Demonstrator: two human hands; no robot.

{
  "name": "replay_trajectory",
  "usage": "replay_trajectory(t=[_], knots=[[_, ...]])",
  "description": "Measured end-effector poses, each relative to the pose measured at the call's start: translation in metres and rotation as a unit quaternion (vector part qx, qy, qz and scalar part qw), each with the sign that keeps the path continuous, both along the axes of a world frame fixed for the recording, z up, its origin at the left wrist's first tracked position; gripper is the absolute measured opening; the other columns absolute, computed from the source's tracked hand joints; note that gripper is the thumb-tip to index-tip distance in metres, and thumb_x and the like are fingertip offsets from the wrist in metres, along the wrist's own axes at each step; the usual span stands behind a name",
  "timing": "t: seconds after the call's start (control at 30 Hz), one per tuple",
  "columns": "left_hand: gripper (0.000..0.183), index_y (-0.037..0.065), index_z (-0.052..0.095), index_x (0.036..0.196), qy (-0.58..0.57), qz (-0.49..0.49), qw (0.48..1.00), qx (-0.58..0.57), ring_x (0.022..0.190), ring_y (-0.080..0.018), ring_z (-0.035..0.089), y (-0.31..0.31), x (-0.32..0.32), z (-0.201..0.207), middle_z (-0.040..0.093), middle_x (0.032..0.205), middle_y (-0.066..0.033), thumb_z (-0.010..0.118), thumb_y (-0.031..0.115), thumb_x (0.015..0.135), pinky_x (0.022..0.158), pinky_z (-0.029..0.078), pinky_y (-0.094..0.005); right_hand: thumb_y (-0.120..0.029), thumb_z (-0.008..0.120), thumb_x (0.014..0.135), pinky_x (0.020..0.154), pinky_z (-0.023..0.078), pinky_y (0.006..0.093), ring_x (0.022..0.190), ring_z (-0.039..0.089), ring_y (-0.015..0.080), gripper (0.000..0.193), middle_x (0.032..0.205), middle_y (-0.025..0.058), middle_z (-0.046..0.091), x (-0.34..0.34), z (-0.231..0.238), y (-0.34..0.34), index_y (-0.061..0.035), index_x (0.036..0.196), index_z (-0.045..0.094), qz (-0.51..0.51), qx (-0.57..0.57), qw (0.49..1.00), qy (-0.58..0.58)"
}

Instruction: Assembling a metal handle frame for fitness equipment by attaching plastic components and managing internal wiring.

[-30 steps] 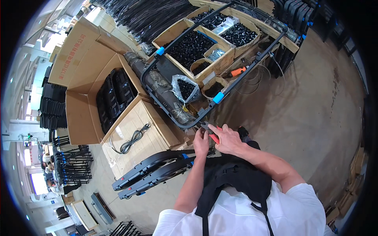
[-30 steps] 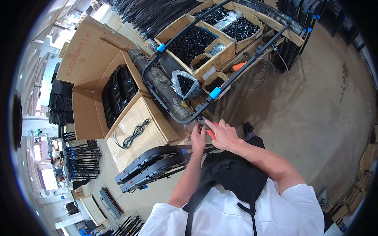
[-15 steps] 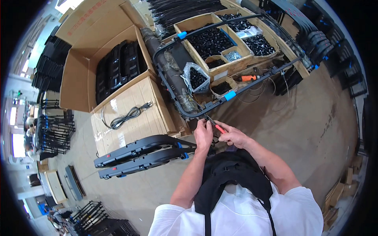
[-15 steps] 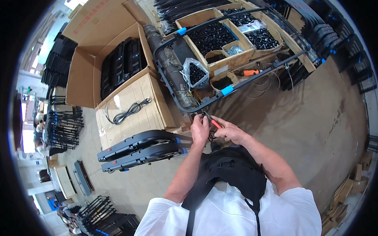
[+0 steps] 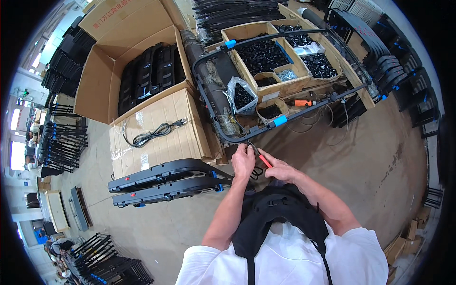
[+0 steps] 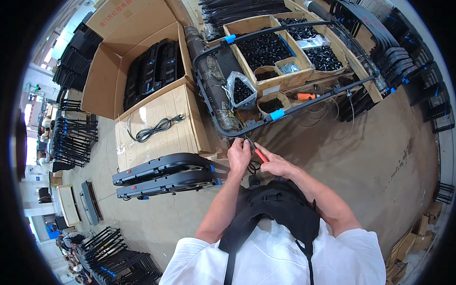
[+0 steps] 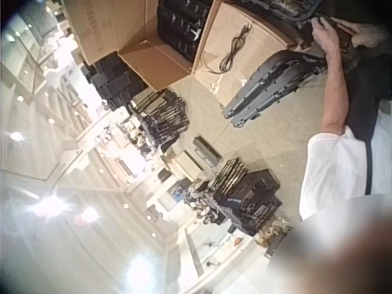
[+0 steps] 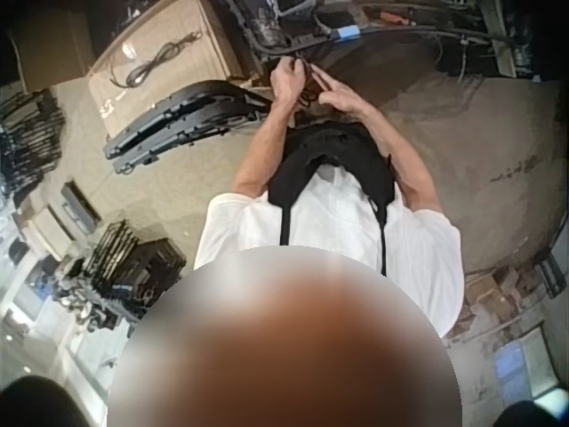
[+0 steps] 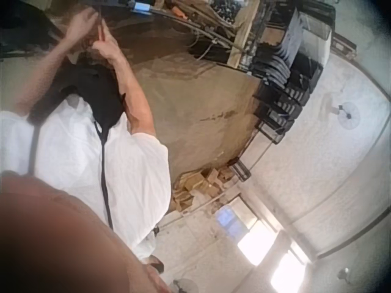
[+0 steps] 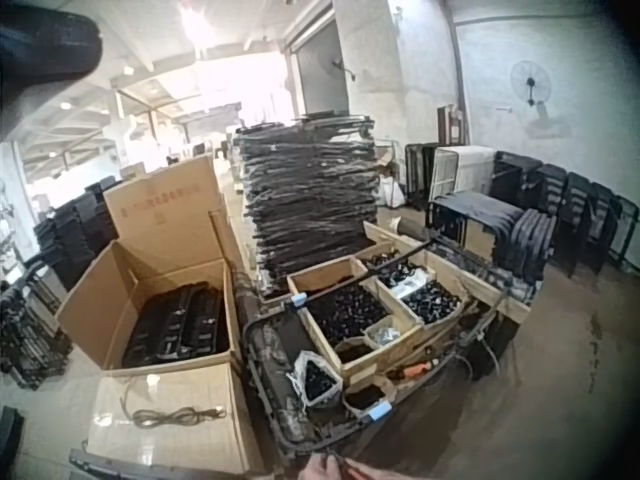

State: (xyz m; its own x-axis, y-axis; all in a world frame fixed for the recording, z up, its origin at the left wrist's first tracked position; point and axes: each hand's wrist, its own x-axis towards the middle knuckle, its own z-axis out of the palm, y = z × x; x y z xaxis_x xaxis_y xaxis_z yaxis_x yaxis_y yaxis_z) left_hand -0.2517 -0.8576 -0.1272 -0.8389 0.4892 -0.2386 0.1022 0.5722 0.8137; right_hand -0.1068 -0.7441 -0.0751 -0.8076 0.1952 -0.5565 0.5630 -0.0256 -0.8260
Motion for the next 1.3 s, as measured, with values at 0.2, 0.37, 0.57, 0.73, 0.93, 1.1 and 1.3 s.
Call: replay_trajectory(t=[0.2,0.37,0.57,0.73,0.93,1.1,1.3], knots=[[0.029,0.000,0.073,0.107,0.034,0.020,0.999,0.026,0.093,-0.0457,0.075,0.002,0.001,-0.001,0.076,0.096,-0.0260,0.066,0.027,0.102,0.083,0.057,-0.0518,-0.007,0.063,0.076,0.089,0.051,0.0360,0.103,0.062,0.0276,0.113,0.131,0.0230,0.061,-0.008,0.020,0.003,-0.0207,0.176,0.011,0.078,0.067,0.993,-0.059],[0.030,-0.001,0.074,0.109,0.029,0.029,0.999,0.009,0.096,-0.0424,0.075,0.004,0.003,-0.005,0.077,0.101,-0.0249,0.065,0.027,0.102,0.086,0.057,-0.0494,-0.011,0.066,0.079,0.102,0.050,0.0426,0.119,0.062,0.0440,0.111,0.133,0.0312,0.057,-0.001,-0.011,-0.007,-0.0230,0.175,0.013,0.059,0.106,0.992,-0.011],[0.031,-0.002,0.074,0.112,-0.013,0.033,0.999,-0.006,0.094,-0.0336,0.075,0.003,0.001,-0.022,0.078,0.101,-0.0203,0.065,0.026,0.102,0.087,0.057,-0.0435,-0.017,0.069,0.080,0.102,0.051,0.0471,0.115,0.064,0.0486,0.110,0.126,0.0325,0.058,-0.001,-0.001,-0.017,-0.0314,0.175,0.015,0.059,0.164,0.983,-0.060],[0.027,-0.003,0.072,0.117,-0.094,0.052,0.992,0.060,0.084,-0.0177,0.070,0.000,-0.005,-0.059,0.076,0.094,-0.0086,0.059,0.019,0.107,0.082,0.056,-0.0354,-0.020,0.070,0.081,0.100,0.053,0.0495,0.111,0.067,0.0483,0.107,0.119,0.0294,0.058,-0.004,0.007,-0.024,-0.0367,0.173,0.019,0.050,0.213,0.974,-0.066],[0.028,-0.003,0.068,0.127,-0.177,0.023,0.968,0.176,0.080,-0.0129,0.066,-0.002,-0.009,-0.056,0.074,0.098,-0.0028,0.055,0.016,0.110,0.077,0.056,-0.0336,-0.022,0.073,0.082,0.096,0.054,0.0553,0.105,0.067,0.0487,0.100,0.116,0.0258,0.056,-0.001,0.009,-0.025,-0.0350,0.171,0.029,0.060,0.333,0.940,-0.053],[0.025,-0.001,0.073,0.118,-0.024,-0.054,0.997,0.046,0.102,-0.0285,0.074,-0.008,-0.019,0.013,0.077,0.113,-0.0184,0.059,0.016,0.107,0.091,0.056,-0.0406,-0.015,0.072,0.087,0.085,0.058,0.0551,0.098,0.068,0.0460,0.082,0.112,0.0231,0.054,0.008,0.007,-0.022,-0.0319,0.163,0.046,0.043,0.454,0.890,-0.002],[0.028,0.002,0.079,0.099,0.455,-0.057,0.888,-0.032,0.106,-0.0366,0.066,0.005,-0.077,0.031,0.076,0.086,-0.0146,0.064,0.025,0.102,0.112,0.042,-0.0496,-0.011,0.076,0.083,0.080,0.061,0.0513,0.096,0.068,0.0426,0.087,0.112,0.0213,0.052,-0.001,0.015,-0.033,-0.0314,0.162,0.047,0.059,0.491,0.869,0.006]])
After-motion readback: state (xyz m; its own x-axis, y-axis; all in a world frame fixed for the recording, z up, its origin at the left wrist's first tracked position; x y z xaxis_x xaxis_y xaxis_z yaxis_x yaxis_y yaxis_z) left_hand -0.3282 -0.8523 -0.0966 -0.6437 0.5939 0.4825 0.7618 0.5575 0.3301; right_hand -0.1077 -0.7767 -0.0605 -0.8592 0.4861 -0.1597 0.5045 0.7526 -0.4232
